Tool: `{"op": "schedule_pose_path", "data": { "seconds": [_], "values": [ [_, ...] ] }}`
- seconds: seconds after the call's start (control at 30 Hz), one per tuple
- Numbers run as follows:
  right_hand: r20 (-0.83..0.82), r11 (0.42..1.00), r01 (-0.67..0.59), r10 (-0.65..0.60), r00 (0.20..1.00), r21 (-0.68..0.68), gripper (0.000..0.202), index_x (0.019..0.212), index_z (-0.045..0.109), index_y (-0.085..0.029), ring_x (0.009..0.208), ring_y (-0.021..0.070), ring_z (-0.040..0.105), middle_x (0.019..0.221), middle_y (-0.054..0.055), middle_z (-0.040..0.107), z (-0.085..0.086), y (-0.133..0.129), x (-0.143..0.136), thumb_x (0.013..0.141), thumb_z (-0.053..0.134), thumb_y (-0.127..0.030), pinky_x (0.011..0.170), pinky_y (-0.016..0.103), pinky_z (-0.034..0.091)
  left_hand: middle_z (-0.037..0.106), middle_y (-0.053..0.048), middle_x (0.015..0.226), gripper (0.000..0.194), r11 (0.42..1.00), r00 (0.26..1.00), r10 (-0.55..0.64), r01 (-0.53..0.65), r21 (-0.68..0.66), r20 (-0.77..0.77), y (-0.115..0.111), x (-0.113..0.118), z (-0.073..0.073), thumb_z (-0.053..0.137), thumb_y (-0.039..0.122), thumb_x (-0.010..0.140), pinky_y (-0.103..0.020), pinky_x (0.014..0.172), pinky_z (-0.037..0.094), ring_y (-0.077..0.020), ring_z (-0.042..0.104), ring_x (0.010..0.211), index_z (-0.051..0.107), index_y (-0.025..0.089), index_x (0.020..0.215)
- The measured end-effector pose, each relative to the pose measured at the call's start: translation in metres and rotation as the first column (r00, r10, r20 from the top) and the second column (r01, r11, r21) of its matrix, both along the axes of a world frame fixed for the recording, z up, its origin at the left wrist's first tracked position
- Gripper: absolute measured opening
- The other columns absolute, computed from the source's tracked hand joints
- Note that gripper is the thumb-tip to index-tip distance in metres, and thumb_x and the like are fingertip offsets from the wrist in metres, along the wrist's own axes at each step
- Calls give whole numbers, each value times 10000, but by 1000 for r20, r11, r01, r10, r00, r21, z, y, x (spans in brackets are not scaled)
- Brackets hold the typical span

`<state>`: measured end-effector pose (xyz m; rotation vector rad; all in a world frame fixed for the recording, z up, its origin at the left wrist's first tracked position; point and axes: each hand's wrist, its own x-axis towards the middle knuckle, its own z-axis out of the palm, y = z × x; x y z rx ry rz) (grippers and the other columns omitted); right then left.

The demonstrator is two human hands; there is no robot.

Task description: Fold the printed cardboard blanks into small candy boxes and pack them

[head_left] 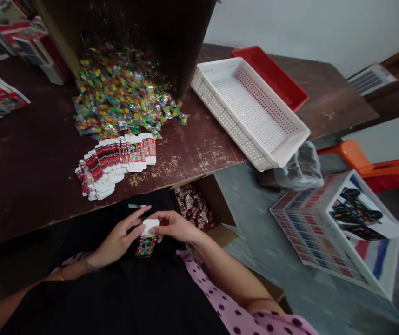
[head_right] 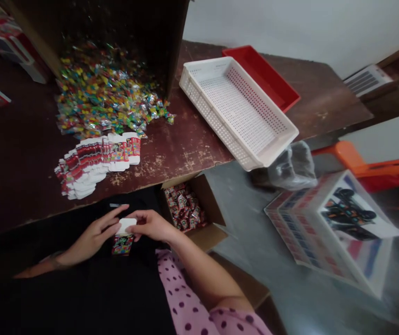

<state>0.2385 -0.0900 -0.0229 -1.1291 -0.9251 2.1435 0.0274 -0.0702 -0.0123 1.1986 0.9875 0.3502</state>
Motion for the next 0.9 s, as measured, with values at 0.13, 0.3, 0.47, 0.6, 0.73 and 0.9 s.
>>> {"op": "schedule_pose_path", "data": {
  "seconds": [0.13,0.3,0.47,0.6,0.73,0.9],
  "values": [
    [224,966,0,-59,973,259,310,953,735,-160,743,133,622,861,30,681,3,-6,2,777,740,-415,707,262,513,700,-65,1237,525,976,996,-22,39,-213,82,-1,10,-18,655,436,822,-386,1049,398,-302,581,1181,614,229,1303],
    [229,916,61,-164,960,397,405,935,759,-169,896,171,636,931,58,704,6,-20,4,946,502,-482,868,319,488,714,-54,1216,374,985,992,-36,55,-166,119,-1,21,-24,612,429,862,-378,1059,390,-285,599,1152,707,223,1159],
    [158,946,101,-155,975,308,419,959,759,-185,921,188,651,967,51,713,3,-23,7,870,585,-556,904,335,483,709,-52,1234,373,978,995,-15,35,-207,98,3,17,-20,653,410,839,-384,1072,377,-285,578,1199,700,247,1170],
    [117,930,19,-66,991,367,466,862,754,-173,941,183,636,938,57,705,6,-20,4,905,516,-572,890,321,480,660,-53,1315,402,925,987,-75,123,-361,145,5,9,-18,638,430,846,-419,1047,399,-293,572,1215,665,284,1220],
    [185,883,-7,-91,979,469,553,1000,733,-148,983,169,595,1017,84,653,14,-24,-3,965,382,-574,905,316,464,615,-61,1374,519,935,985,-97,140,-326,145,6,8,-13,660,360,827,-429,1081,367,-300,514,1287,576,278,1333],
    [344,871,18,-212,915,490,458,1195,678,-194,955,155,576,985,65,626,20,-32,-10,1014,351,-458,891,317,465,567,-63,1428,507,957,997,-28,49,-285,74,5,13,-12,649,331,799,-418,1122,322,-316,446,1345,614,249,1298]
  ]
}}
